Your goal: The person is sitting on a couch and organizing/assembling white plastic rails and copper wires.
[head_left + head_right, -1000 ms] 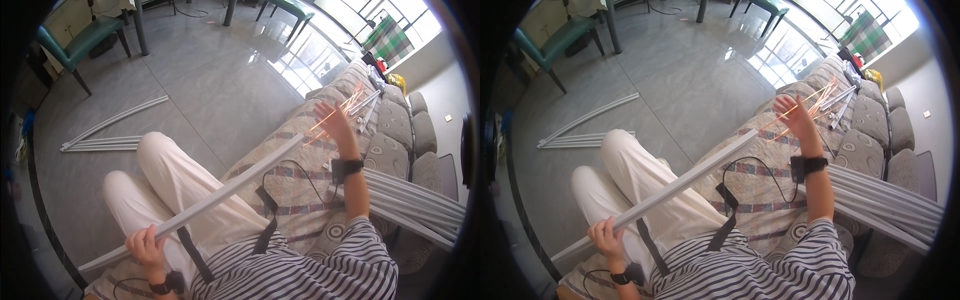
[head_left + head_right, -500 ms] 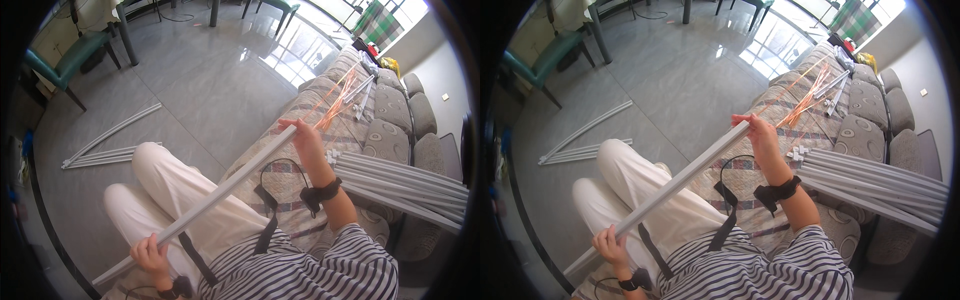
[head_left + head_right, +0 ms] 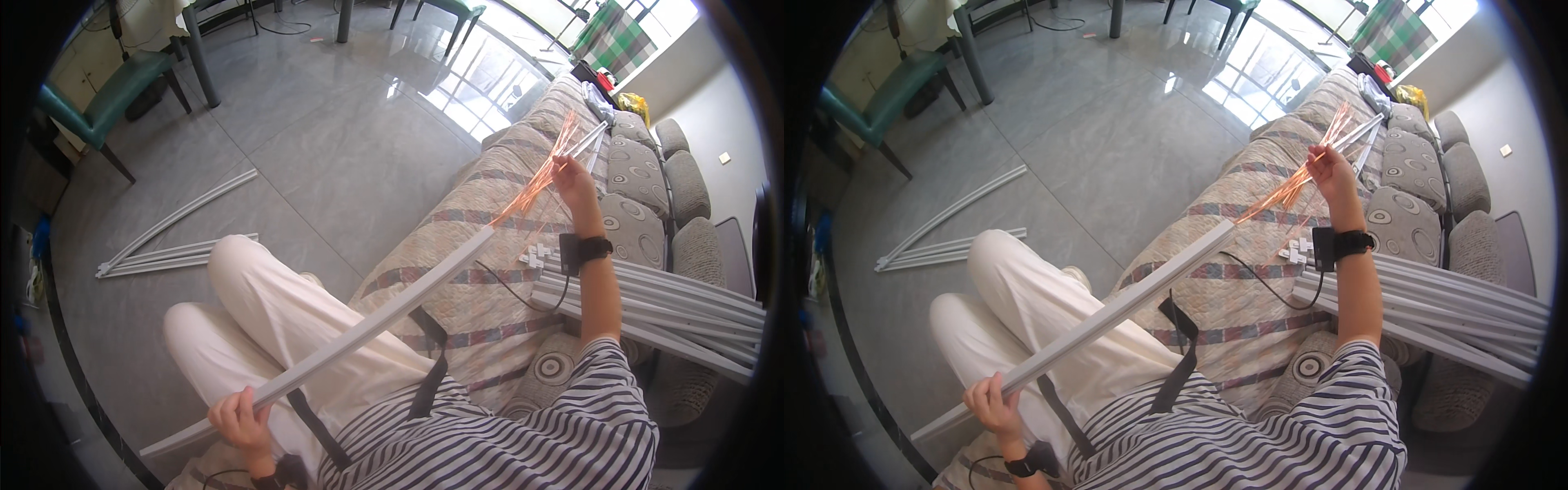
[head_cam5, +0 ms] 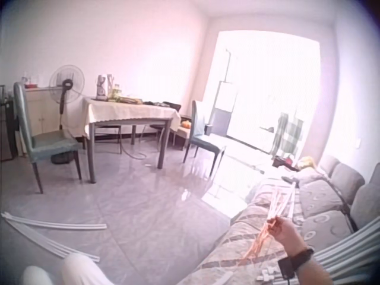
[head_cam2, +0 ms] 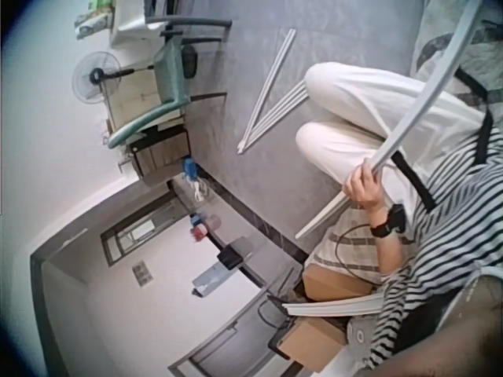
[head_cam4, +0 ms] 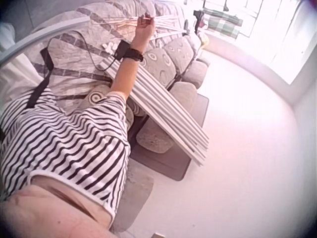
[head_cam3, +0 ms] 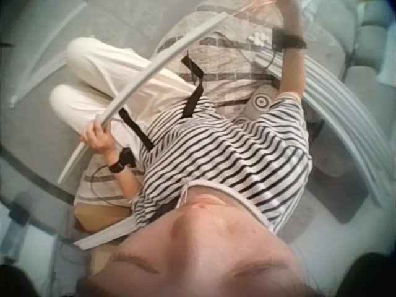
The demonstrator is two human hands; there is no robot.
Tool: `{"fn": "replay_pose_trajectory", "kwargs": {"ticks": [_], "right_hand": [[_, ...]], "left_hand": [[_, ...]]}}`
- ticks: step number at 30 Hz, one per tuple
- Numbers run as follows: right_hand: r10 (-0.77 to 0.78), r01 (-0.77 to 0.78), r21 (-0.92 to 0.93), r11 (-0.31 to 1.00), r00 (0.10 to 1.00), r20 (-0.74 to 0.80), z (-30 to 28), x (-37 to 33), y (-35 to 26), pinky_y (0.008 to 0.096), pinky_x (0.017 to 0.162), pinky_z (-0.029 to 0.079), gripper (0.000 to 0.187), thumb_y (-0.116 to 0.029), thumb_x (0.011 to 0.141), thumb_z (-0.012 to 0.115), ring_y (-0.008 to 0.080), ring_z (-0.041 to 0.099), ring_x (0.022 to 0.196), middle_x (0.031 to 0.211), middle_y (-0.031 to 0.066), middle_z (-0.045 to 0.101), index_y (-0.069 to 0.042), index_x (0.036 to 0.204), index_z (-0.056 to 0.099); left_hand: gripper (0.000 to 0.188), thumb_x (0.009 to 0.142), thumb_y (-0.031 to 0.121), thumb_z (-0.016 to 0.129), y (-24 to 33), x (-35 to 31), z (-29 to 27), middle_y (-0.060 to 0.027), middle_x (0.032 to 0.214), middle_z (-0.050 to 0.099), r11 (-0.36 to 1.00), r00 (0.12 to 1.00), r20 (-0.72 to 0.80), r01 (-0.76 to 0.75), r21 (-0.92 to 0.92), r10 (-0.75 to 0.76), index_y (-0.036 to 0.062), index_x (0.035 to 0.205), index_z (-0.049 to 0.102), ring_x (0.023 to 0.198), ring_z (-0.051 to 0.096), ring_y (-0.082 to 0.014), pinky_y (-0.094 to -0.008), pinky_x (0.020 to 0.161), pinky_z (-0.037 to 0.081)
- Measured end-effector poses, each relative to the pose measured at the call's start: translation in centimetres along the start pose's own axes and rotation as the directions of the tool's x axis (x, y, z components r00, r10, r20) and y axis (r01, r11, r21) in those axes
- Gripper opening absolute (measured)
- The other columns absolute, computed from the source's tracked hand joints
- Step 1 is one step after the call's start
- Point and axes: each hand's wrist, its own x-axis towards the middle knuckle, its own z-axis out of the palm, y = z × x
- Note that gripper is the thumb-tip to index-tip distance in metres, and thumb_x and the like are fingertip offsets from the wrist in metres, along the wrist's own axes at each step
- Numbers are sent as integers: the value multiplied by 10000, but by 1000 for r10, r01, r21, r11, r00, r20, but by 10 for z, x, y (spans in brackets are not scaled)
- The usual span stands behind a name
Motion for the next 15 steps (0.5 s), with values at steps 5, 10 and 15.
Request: {"fn": "replay_pose_trajectory", "kwargs": {"ticks": [5, 10, 15], "right_hand": [[-83, 82, -6, 997, 989, -122, -38, 40, -48, 374, 723, 546, 217, -199, 980, 469, 203, 619, 721, 841, 104, 633, -45, 852, 550], [-121, 84, -136, 987, 948, -293, -90, 68, -74, 341, 588, 484, 261, -287, 1002, 426, 163, 530, 593, 739, 54, 549, -59, 936, 535], [-55, 28, -74, 997, 922, -383, -109, 74, -82, 253, 477, 387, 363, -398, 1015, 349, 104, 392, 525, 702, 15, 464, -80, 1063, 519]], "left_hand": [[466, 640, 202, 801, -2, 1, 0, -71, 926, 537, 1000, 1000, 2, 9, -21, -9, 58, 1053, 642, 891, 513, -306, -439, 785, 421], [377, 792, 339, 719, -5, 0, 3, -59, 920, 525, 998, 999, -23, 31, 59, -29, 54, 1027, 641, 864, 492, -291, -427, 760, 415], [408, 732, 273, 747, -10, 0, 1, -85, 933, 531, 997, 998, 19, 62, 44, -63, 29, 1040, 635, 884, 495, -312, -440, 772, 414]]}}
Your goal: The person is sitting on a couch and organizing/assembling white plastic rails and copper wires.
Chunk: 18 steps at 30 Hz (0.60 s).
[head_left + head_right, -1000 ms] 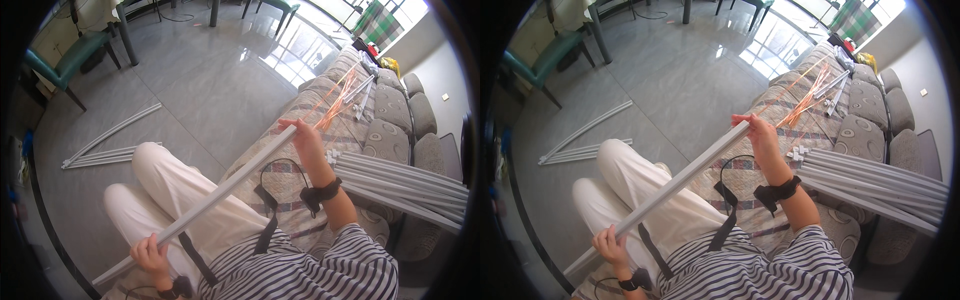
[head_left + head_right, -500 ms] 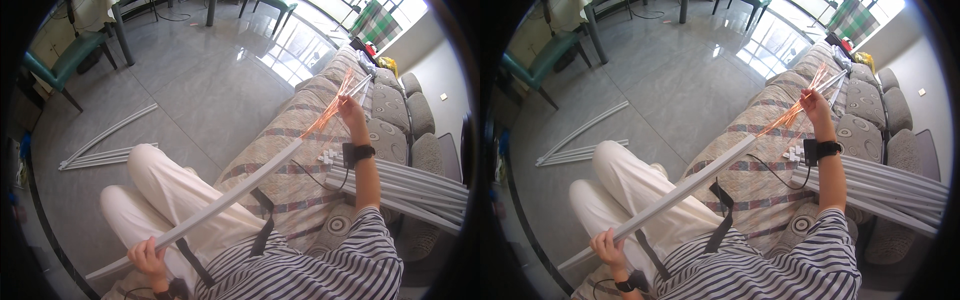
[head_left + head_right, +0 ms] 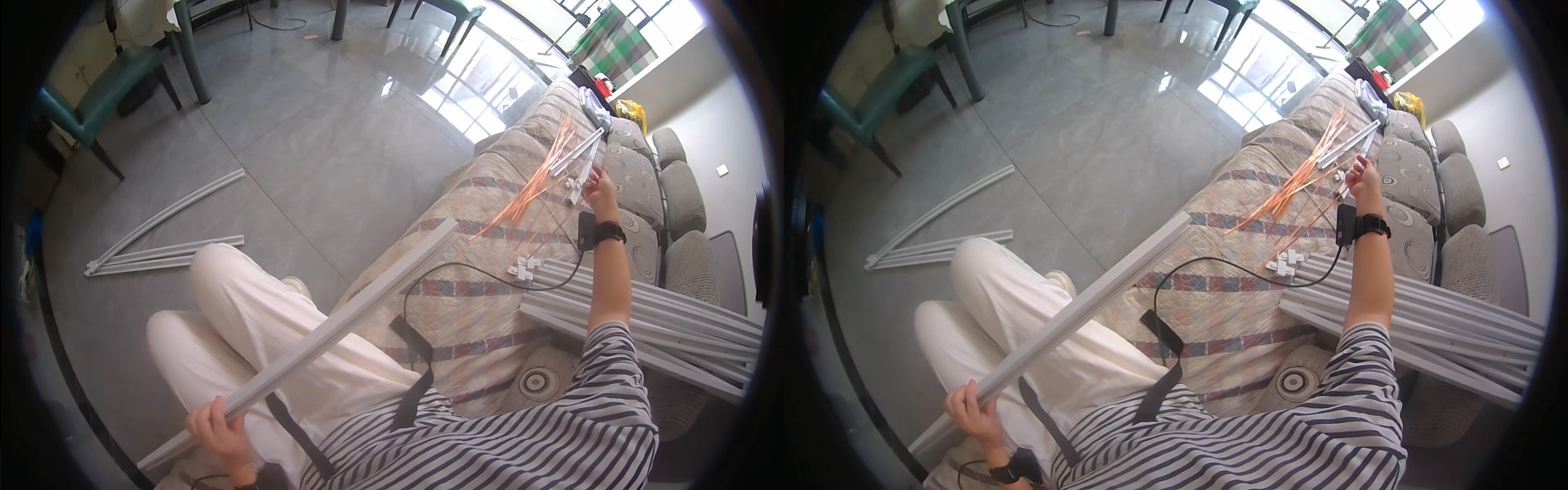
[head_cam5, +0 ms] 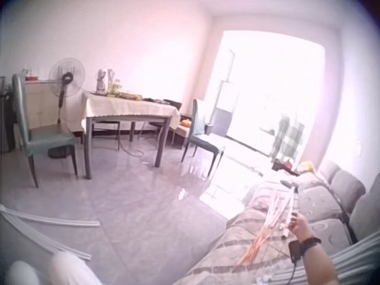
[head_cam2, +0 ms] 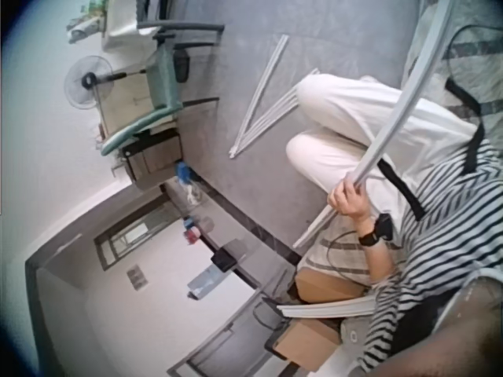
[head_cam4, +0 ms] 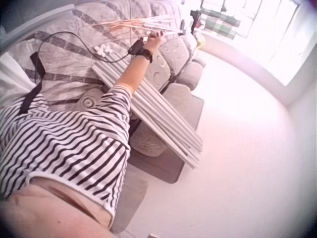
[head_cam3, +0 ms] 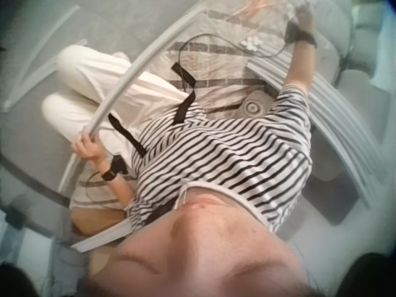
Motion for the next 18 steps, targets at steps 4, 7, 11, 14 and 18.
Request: {"fn": "replay_pose_trajectory", "kwargs": {"ticks": [4, 7, 11, 14, 18], "right_hand": [[-68, 2, -304, 953, 976, -209, 3, 11, 17, 290, 599, 481, 470, -377, 976, 461, 149, 509, 657, 921, 85, 550, -90, 1343, 397], [-273, 47, -694, 719, 937, -219, -16, -1, 46, 447, 782, 489, 741, -285, 874, 602, 277, 562, 1056, 1257, 196, 490, -96, 1482, 225], [2, 119, -895, 430, 991, 132, -50, 0, 118, 359, 929, 434, 814, -181, 780, 716, 251, 534, 1147, 1317, 197, 516, -159, 1478, 297], [-22, 229, -964, 135, 973, 228, -51, -76, 152, 369, 1002, 396, 833, -159, 753, 727, 324, 487, 1226, 1365, 243, 462, -46, 1456, 296], [-267, 204, -964, -168, 932, 244, -66, -145, 183, 450, 955, 415, 563, -72, 728, 665, 405, 498, 1130, 1186, 239, 529, 14, 1241, 449]], "left_hand": [[466, 642, 178, 791, 6, 5, -4, -103, 947, 542, 1000, 1000, 19, 15, -18, -15, 14, 1049, 633, 903, 498, -327, -447, 786, 414], [497, 603, 141, 798, 7, 11, -4, -103, 951, 546, 1000, 1000, 23, 7, -30, -6, 15, 1054, 632, 901, 499, -329, -452, 792, 411], [514, 591, 141, 801, 5, 11, -1, -102, 950, 552, 1000, 999, 31, -14, -11, 15, 18, 1062, 633, 896, 502, -327, -451, 792, 410], [512, 596, 151, 800, 7, 15, -1, -102, 950, 554, 999, 999, 47, -27, -30, 28, 21, 1063, 635, 898, 504, -326, -451, 794, 409], [499, 611, 170, 794, 5, 10, 3, -100, 960, 560, 999, 999, 49, -4, -47, 7, 24, 1062, 639, 913, 506, -326, -448, 799, 408]]}}
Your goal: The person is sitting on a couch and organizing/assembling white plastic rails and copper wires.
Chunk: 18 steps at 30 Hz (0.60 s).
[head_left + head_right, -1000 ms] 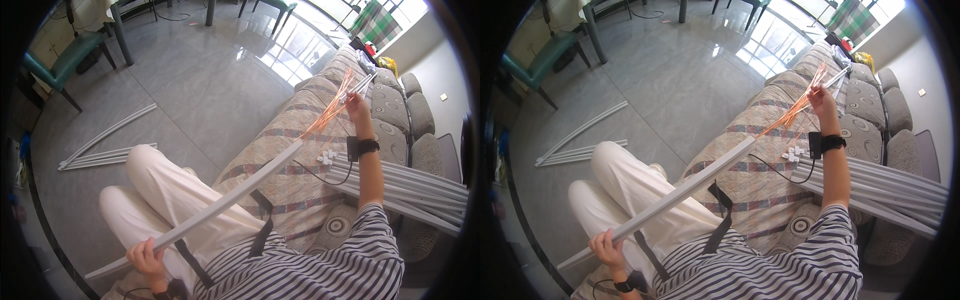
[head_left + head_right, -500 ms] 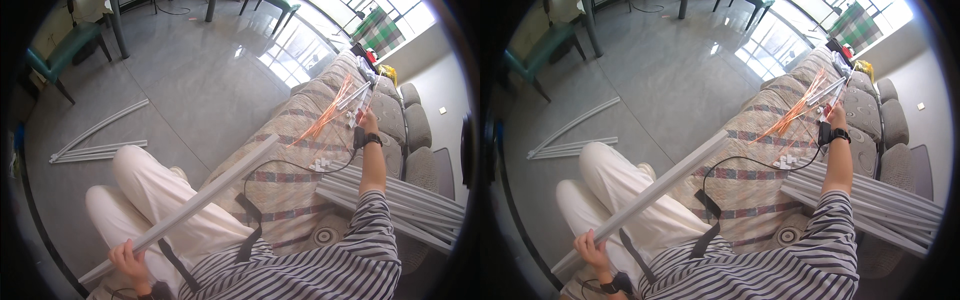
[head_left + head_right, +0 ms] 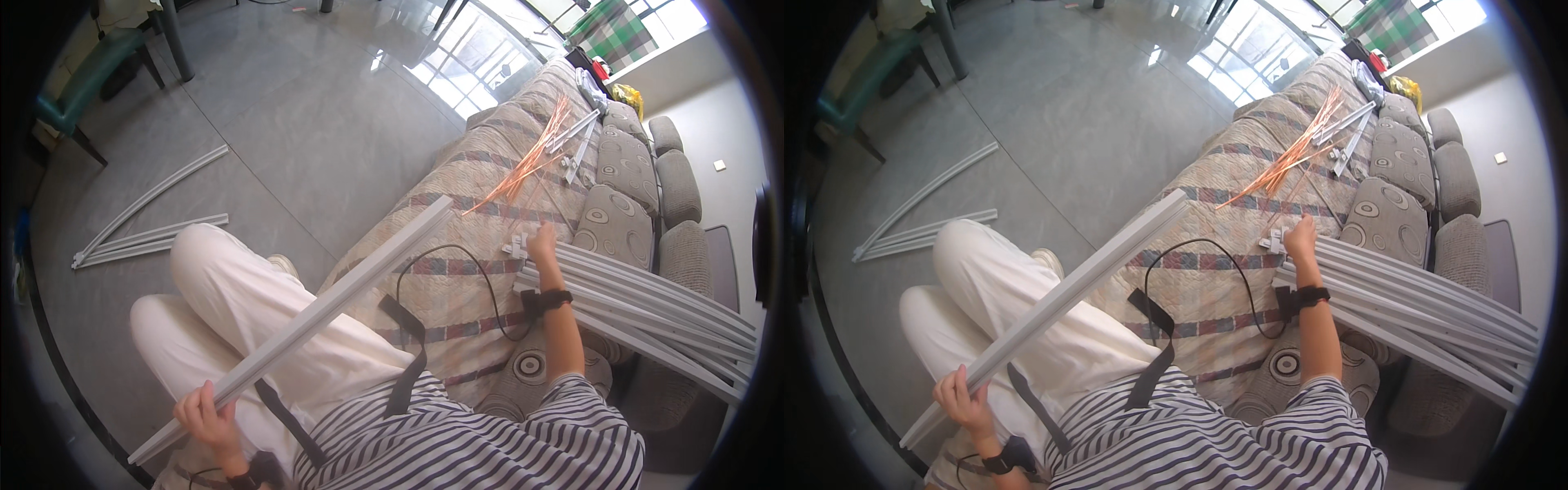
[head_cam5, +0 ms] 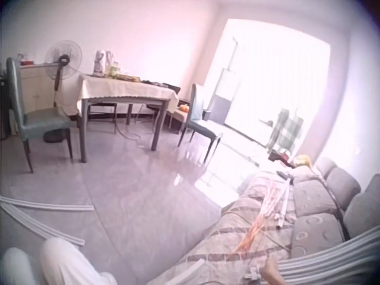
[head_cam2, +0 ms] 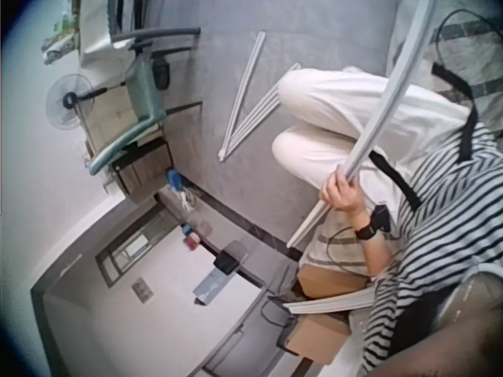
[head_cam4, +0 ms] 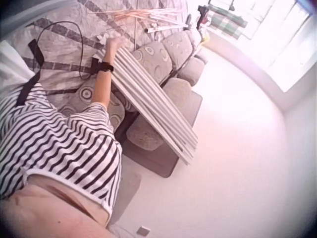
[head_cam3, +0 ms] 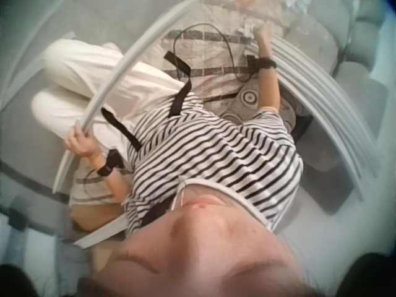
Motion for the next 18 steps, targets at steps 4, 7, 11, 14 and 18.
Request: {"fn": "replay_pose_trajectory", "kwargs": {"ticks": [4, 7, 11, 14, 18], "right_hand": [[-199, 217, -235, 947, 975, 101, -4, -74, -44, 457, 847, 451, 408, -69, 695, 666, 369, 537, 1014, 1044, 187, 539, -35, 1080, 535], [-217, 209, -284, 936, 976, 4, -4, -85, -53, 450, 833, 459, 384, -78, 686, 683, 361, 540, 1005, 1036, 172, 533, -63, 1051, 566], [-269, 262, -193, 946, 963, -12, -6, -75, -44, 441, 816, 465, 379, -90, 679, 696, 355, 549, 990, 1020, 151, 545, -72, 1036, 571], [-351, 343, -264, 902, 936, 17, -1, -60, -26, 438, 777, 485, 402, -126, 663, 723, 354, 585, 926, 956, 143, 581, -76, 1028, 563], [-197, 211, -254, 944, 977, 78, -17, -67, -50, 453, 767, 487, 355, -179, 675, 730, 374, 607, 922, 968, 168, 628, -58, 949, 538]], "left_hand": [[491, 616, 167, 791, 4, 1, 0, -99, 962, 562, 1000, 1000, -3, 23, 16, -23, 27, 1062, 641, 916, 508, -323, -446, 810, 405], [494, 615, 155, 787, 6, 6, 0, -97, 961, 564, 999, 999, 18, 45, 3, -45, 37, 1072, 641, 918, 513, -316, -443, 825, 402], [526, 614, 136, 777, 5, 12, -2, -86, 977, 568, 997, 995, 71, 73, -13, -72, 62, 1113, 628, 930, 520, -303, -435, 846, 396], [598, 614, 112, 769, 3, 16, -9, -77, 1079, 556, 993, 976, 191, 113, -29, -106, 75, 1185, 592, 990, 512, -294, -438, 896, 386], [626, 651, 120, 753, 1, 10, -31, -93, 1231, 529, 986, 962, 221, 164, -3, -160, 62, 1241, 551, 1103, 498, -309, -466, 991, 359]]}}
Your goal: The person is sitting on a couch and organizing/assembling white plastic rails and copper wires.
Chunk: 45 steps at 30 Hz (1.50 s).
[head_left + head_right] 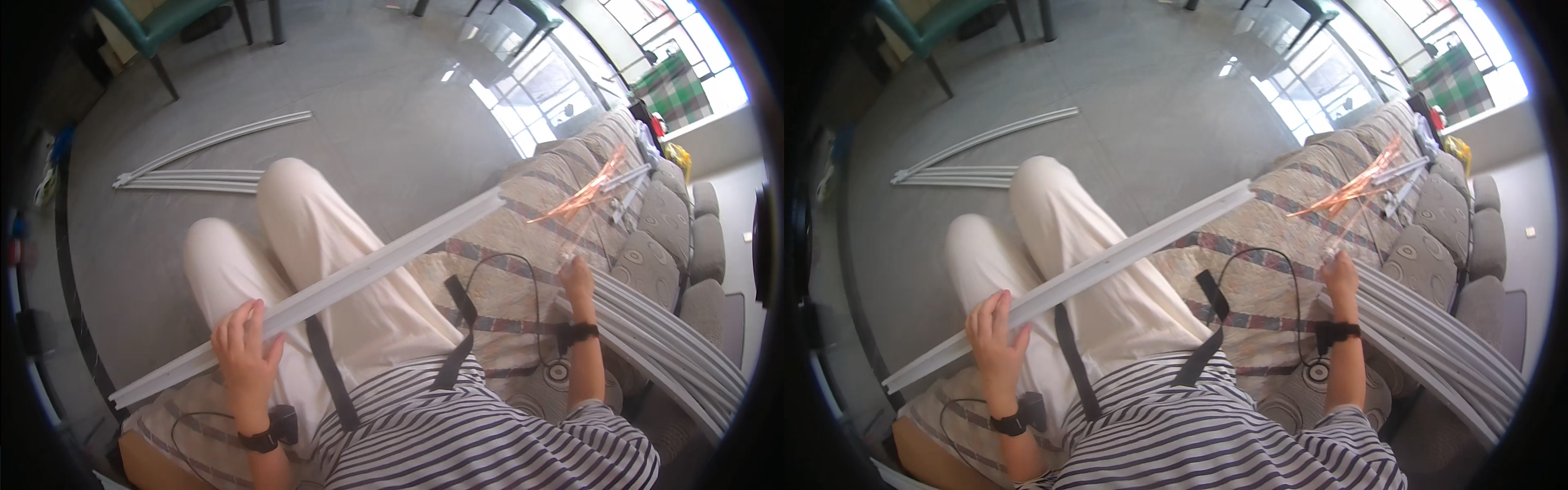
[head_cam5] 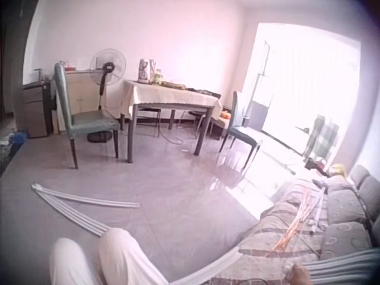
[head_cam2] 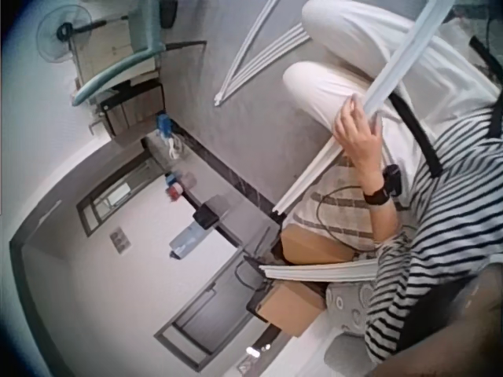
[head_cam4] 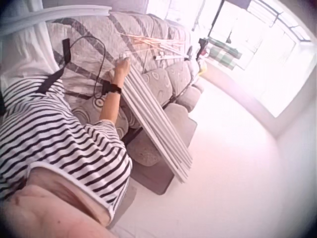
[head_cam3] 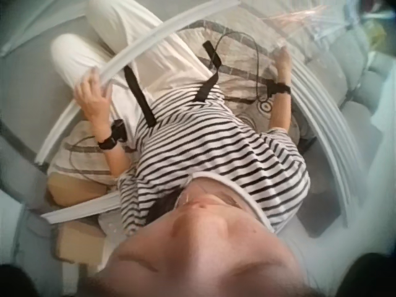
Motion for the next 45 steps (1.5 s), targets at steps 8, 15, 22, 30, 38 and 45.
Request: {"fn": "replay_pose_trajectory", "kwargs": {"ticks": [8, 15, 22, 30, 38, 45], "right_hand": [[-328, 466, 416, 781, 872, -363, -103, -64, -135, 366, 725, 477, 404, -81, 710, 721, 284, 577, 786, 928, 127, 587, -36, 1068, 539], [-477, 524, 531, 666, 846, -237, -113, -69, -201, 373, 738, 457, 352, -35, 717, 659, 288, 557, 811, 903, 132, 556, -36, 1039, 516], [-376, 560, 647, 517, 828, -416, -90, -60, -216, 339, 774, 452, 375, 21, 754, 577, 292, 548, 899, 974, 139, 530, -33, 1123, 546], [-465, 414, 850, 326, 853, -237, -60, -63, -195, 298, 851, 419, 350, 1, 843, 556, 191, 535, 959, 1024, 89, 557, -23, 1191, 533], [-397, -157, 980, -124, 913, 96, -42, -88, -215, 300, 918, 362, 374, -163, 961, 461, 133, 504, 1043, 1121, 52, 573, -31, 1311, 448], [-462, -343, 887, -309, 869, 175, -83, -114, -259, 332, 1014, 318, 428, -193, 995, 401, 175, 474, 1137, 1187, 96, 533, 18, 1365, 364]], "left_hand": [[740, 891, 308, 613, -47, -90, 4, -198, 1501, 183, 773, 529, -618, 597, -216, -581, 8, 1446, 226, 1363, 269, -319, -511, 1110, 217], [759, 969, 461, 448, -94, -100, 33, -185, 1504, 242, -110, 387, 98, -9, -994, -917, -20, 1465, 134, 1368, 286, -292, -458, 1117, 219], [312, 974, 360, 489, -112, -68, 27, -41, 954, 471, -153, 375, 65, -210, -966, -925, 81, 1094, 420, 914, 504, -193, -374, 916, 439], [211, 972, 273, 519, -130, -78, 13, -14, 862, 483, -195, 477, 84, -188, -963, -875, 66, 1009, 495, 818, 496, -131, -290, 815, 447], [234, 958, 134, 514, -40, -16, 18, -65, 1119, 604, -607, 683, 187, -448, -656, -706, 19, 1161, 512, 1072, 561, -172, -378, 1086, 363], [184, 961, 214, 514, 33, 45, 6, -16, 855, 534, -557, 803, 119, -291, -778, -585, 95, 1101, 519, 876, 526, -125, -344, 972, 413]]}}
